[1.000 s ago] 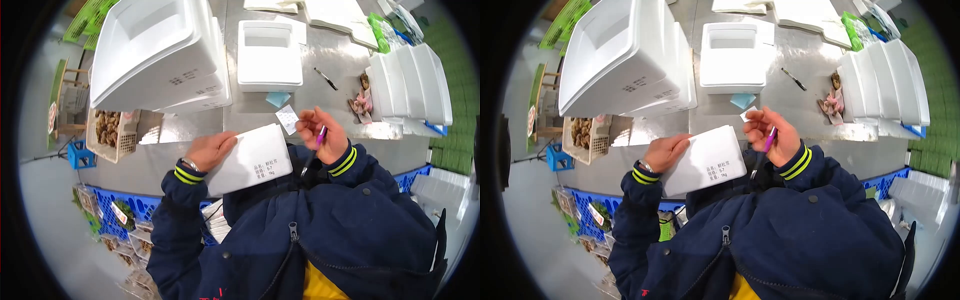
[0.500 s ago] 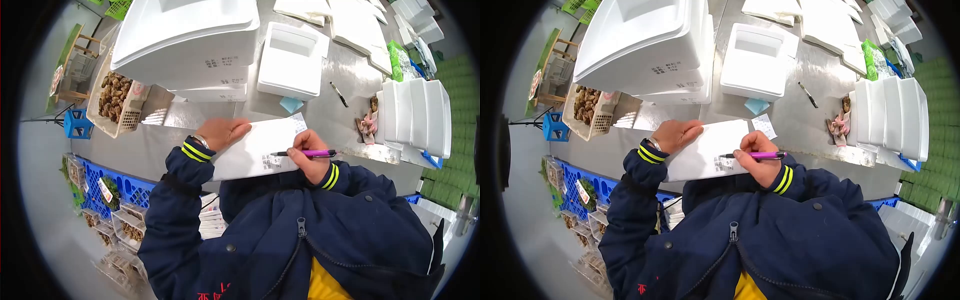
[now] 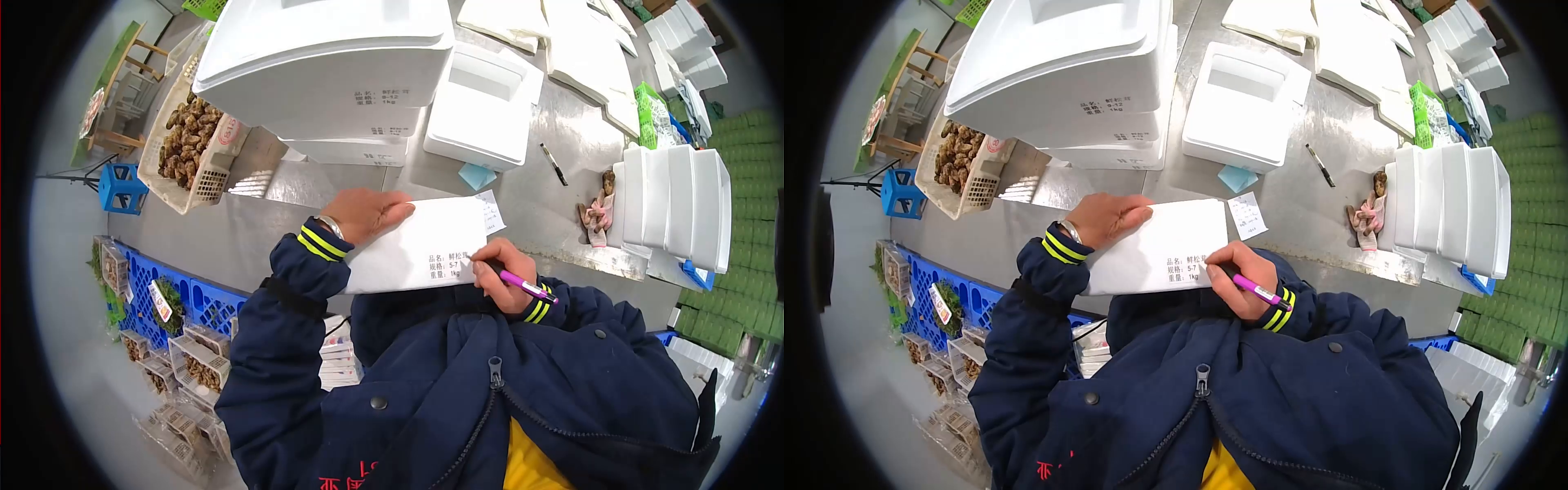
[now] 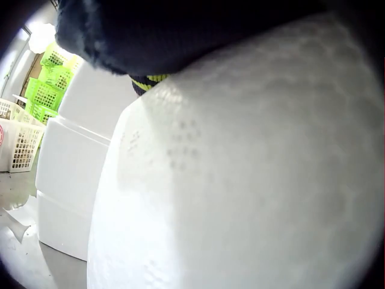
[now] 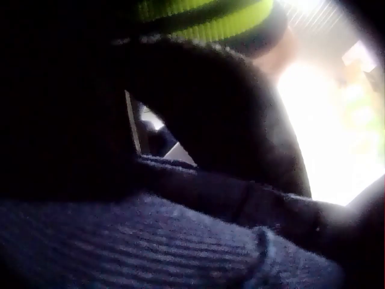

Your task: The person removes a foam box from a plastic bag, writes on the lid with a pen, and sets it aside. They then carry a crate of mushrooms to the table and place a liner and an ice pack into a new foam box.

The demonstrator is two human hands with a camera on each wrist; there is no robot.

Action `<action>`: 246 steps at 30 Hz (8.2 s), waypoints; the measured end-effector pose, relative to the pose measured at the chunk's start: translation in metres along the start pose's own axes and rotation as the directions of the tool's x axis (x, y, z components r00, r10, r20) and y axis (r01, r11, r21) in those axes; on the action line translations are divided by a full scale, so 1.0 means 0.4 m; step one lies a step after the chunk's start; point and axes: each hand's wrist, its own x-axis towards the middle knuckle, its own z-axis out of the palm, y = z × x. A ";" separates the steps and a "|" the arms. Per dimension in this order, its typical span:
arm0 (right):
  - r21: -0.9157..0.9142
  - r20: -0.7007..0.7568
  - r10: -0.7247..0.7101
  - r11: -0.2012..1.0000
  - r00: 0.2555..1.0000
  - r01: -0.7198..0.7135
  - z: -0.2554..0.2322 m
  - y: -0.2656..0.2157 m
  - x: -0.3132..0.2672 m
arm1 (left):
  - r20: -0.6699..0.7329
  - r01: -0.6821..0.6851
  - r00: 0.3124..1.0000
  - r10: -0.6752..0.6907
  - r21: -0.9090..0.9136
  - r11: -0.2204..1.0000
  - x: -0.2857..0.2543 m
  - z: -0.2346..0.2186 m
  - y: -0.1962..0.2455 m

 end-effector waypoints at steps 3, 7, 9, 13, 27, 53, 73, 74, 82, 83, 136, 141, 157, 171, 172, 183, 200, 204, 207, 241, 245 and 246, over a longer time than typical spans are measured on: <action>-0.186 0.046 -0.109 0.976 0.993 0.116 -0.010 0.006 -0.001 | 0.030 0.041 0.999 -0.041 -0.008 0.999 -0.001 -0.005 0.005; -0.296 0.024 -0.181 0.938 0.983 0.180 0.000 -0.001 0.001 | 0.026 0.021 0.999 -0.021 -0.006 1.000 0.004 0.001 -0.005; -0.330 0.027 -0.215 0.920 0.976 0.212 0.003 -0.001 0.003 | 0.016 -0.001 1.000 0.001 0.014 1.000 0.001 0.001 -0.008; -0.280 0.003 -0.129 0.952 0.992 0.125 0.008 0.003 0.008 | 0.013 0.001 1.000 -0.001 -0.007 1.000 0.003 0.002 -0.009; -0.325 0.063 -0.084 0.940 0.994 0.100 0.003 -0.014 0.010 | 0.017 -0.001 1.000 0.002 -0.008 1.000 0.003 0.001 -0.009; 0.111 -0.077 0.137 0.986 0.988 -0.128 -0.029 -0.018 0.044 | 0.004 -0.014 1.000 0.014 0.025 1.000 0.003 0.000 -0.014; -0.850 0.002 -0.522 0.449 0.853 0.277 -0.544 0.056 0.381 | -0.132 -0.135 0.983 0.125 -0.067 0.989 -0.087 -0.026 0.125; -0.827 -0.003 -0.524 0.480 0.852 0.293 -0.601 0.010 0.351 | -0.174 -0.197 0.968 0.183 -0.070 0.978 -0.086 -0.033 0.163; -0.872 -0.274 -0.683 0.473 0.677 0.124 -0.829 -0.160 0.066 | -0.357 -0.503 0.729 0.584 0.300 0.811 0.158 0.039 0.388; -0.887 -0.297 -0.689 0.456 0.660 0.076 -0.828 -0.172 0.033 | -0.436 -0.513 0.661 0.611 0.333 0.792 0.226 0.066 0.385; -0.151 -0.227 -0.086 0.987 0.970 0.052 -0.289 0.110 -0.102 | 0.057 -0.303 0.953 0.298 0.122 0.945 0.261 0.107 0.238; -0.106 -0.193 -0.069 0.993 0.979 0.049 -0.300 0.119 -0.103 | 0.058 -0.303 0.953 0.298 0.128 0.944 0.259 0.106 0.239; -0.083 -0.225 -0.024 0.997 0.974 0.005 -0.290 0.100 -0.098 | 0.037 -0.313 0.950 0.310 0.113 0.943 0.266 0.112 0.228; -0.129 -0.175 -0.014 0.992 0.984 -0.009 -0.298 0.089 -0.099 | 0.049 -0.307 0.952 0.303 0.125 0.944 0.267 0.108 0.234; -0.136 -0.174 -0.010 0.991 0.985 -0.014 -0.298 0.089 -0.099 | 0.051 -0.309 0.951 0.305 0.124 0.943 0.266 0.108 0.234; -0.049 -0.231 -0.029 0.999 0.972 0.018 -0.290 0.102 -0.098 | 0.042 -0.315 0.949 0.313 0.114 0.942 0.269 0.113 0.225; -0.066 -0.226 -0.013 0.998 0.974 -0.002 -0.292 0.095 -0.095 | 0.030 -0.315 0.949 0.314 0.114 0.942 0.271 0.110 0.228; -0.100 -0.205 -0.025 0.995 0.978 0.004 -0.295 0.100 -0.095 | 0.050 -0.300 0.954 0.297 0.117 0.947 0.272 0.110 0.229; -0.114 -0.197 -0.045 0.993 0.979 0.023 -0.296 0.099 -0.095 | 0.050 -0.301 0.954 0.297 0.116 0.947 0.273 0.110 0.229; -0.124 -0.180 -0.033 0.992 0.983 0.010 -0.299 0.100 -0.092 | 0.029 -0.317 0.948 0.316 0.090 0.944 0.277 0.112 0.224; -0.092 -0.238 -0.004 0.996 0.971 -0.018 -0.291 0.100 -0.092 | 0.037 -0.304 0.953 0.301 0.099 0.948 0.278 0.115 0.222; -0.071 -0.238 -0.009 0.997 0.971 -0.008 -0.291 0.103 -0.092 | 0.038 -0.302 0.953 0.300 0.099 0.948 0.279 0.114 0.221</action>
